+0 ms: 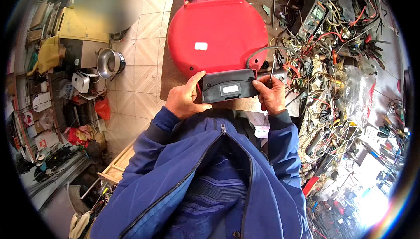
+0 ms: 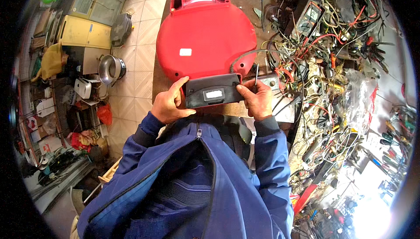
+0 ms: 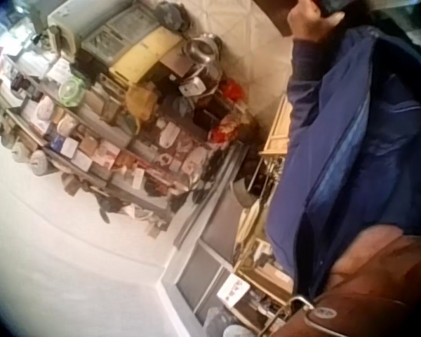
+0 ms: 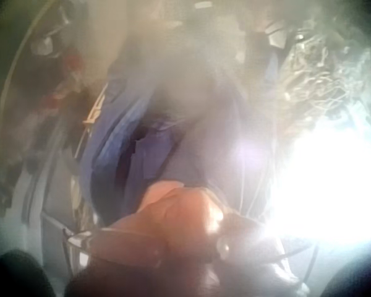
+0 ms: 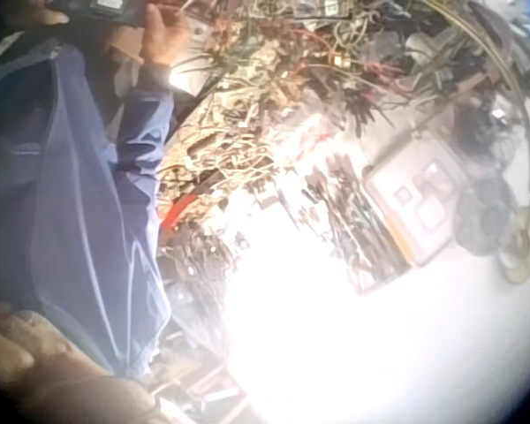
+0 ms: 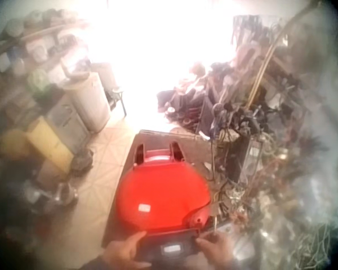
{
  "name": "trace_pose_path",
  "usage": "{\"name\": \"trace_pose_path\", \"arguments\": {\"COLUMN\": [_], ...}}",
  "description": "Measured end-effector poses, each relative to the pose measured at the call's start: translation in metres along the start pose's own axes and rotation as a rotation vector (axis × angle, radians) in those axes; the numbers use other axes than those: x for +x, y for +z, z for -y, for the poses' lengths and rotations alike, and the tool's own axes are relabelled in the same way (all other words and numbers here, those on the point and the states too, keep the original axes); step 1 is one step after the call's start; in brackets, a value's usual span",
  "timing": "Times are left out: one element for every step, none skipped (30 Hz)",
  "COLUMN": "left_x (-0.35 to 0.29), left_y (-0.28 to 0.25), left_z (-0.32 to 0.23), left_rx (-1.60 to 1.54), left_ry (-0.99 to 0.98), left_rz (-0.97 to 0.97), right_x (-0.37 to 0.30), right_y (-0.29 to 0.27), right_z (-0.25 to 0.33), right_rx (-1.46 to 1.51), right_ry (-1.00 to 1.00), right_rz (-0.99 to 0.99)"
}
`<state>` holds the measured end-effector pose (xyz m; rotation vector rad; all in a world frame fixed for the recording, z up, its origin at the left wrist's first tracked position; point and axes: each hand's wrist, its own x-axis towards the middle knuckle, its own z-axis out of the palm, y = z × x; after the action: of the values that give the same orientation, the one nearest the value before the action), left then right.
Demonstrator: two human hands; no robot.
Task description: The person assembles a red electric grill by attaching a black control panel to the red body and securing it with a screw. They then flip the grill over to show the bottom cooking plate.
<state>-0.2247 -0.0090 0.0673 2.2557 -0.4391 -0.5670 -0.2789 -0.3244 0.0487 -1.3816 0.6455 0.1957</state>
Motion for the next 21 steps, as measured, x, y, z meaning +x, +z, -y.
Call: {"name": "trace_pose_path", "arguments": {"left_x": [0.0,0.0,0.0,0.0,0.0,0.0,0.0,0.0,-0.001,0.0,0.0,0.0,0.0,-0.001,-0.002,-0.002,-0.003,-0.002,-0.003,-0.003,-0.003], "left_y": [0.0,-0.001,-0.001,-0.001,-0.001,-0.001,0.0,0.0,0.0,-0.001,0.001,0.002,0.004,0.004,0.005,0.005,0.005,0.006,0.006,0.006,0.007], "left_z": [-0.001,-0.001,-0.001,-0.001,-0.001,-0.001,-0.001,-0.001,-0.001,0.0,0.001,0.004,0.005,0.005,0.005,0.005,0.004,0.004,0.005,0.005,0.006], "left_rx": [-0.002,-0.006,-0.01,-0.015,-0.016,-0.017,-0.018,-0.02,-0.021,-0.024,-0.025,-0.026,-0.029,-0.026,-0.023,-0.02,-0.022,-0.009,0.005,0.02,0.024], "left_ry": [0.003,0.001,0.0,-0.001,0.0,0.003,0.004,-0.002,-0.009,-0.011,0.009,0.029,0.049,0.055,0.061,0.067,0.067,0.083,0.097,0.112,0.117], "left_rz": [-0.002,0.004,0.011,0.017,0.013,0.01,0.007,0.008,0.01,0.011,-0.002,-0.015,-0.027,-0.035,-0.043,-0.051,-0.057,-0.064,-0.072,-0.08,-0.084], "right_x": [0.0,0.0,0.0,0.001,0.0,0.0,-0.001,-0.002,-0.002,-0.002,-0.002,-0.002,-0.002,-0.002,0.0,0.0,0.0,0.0,-0.001,-0.002,-0.003], "right_y": [-0.001,-0.001,-0.002,-0.003,-0.003,-0.003,-0.002,-0.002,-0.002,-0.001,-0.001,-0.001,-0.003,-0.005,-0.008,-0.011,-0.013,-0.016,-0.017,-0.017,-0.018], "right_z": [-0.002,-0.005,-0.006,-0.008,-0.009,-0.008,-0.005,-0.004,-0.005,-0.006,-0.006,-0.007,-0.008,-0.009,-0.014,-0.019,-0.022,-0.024,-0.025,-0.026,-0.027], "right_rx": [0.013,0.026,0.024,0.022,0.019,0.013,0.005,-0.002,0.007,0.014,0.021,0.025,0.028,0.031,0.071,0.105,0.138,0.172,0.193,0.213,0.234], "right_ry": [-0.005,-0.01,-0.011,-0.013,-0.016,-0.003,0.011,0.024,0.017,0.007,-0.003,-0.004,-0.004,-0.004,-0.008,0.0,0.009,0.017,0.022,0.026,0.031], "right_rz": [0.0,-0.001,-0.003,-0.005,-0.007,-0.009,-0.012,-0.015,-0.013,-0.014,-0.014,-0.013,-0.013,-0.013,-0.002,0.01,0.022,0.035,0.038,0.041,0.044]}}
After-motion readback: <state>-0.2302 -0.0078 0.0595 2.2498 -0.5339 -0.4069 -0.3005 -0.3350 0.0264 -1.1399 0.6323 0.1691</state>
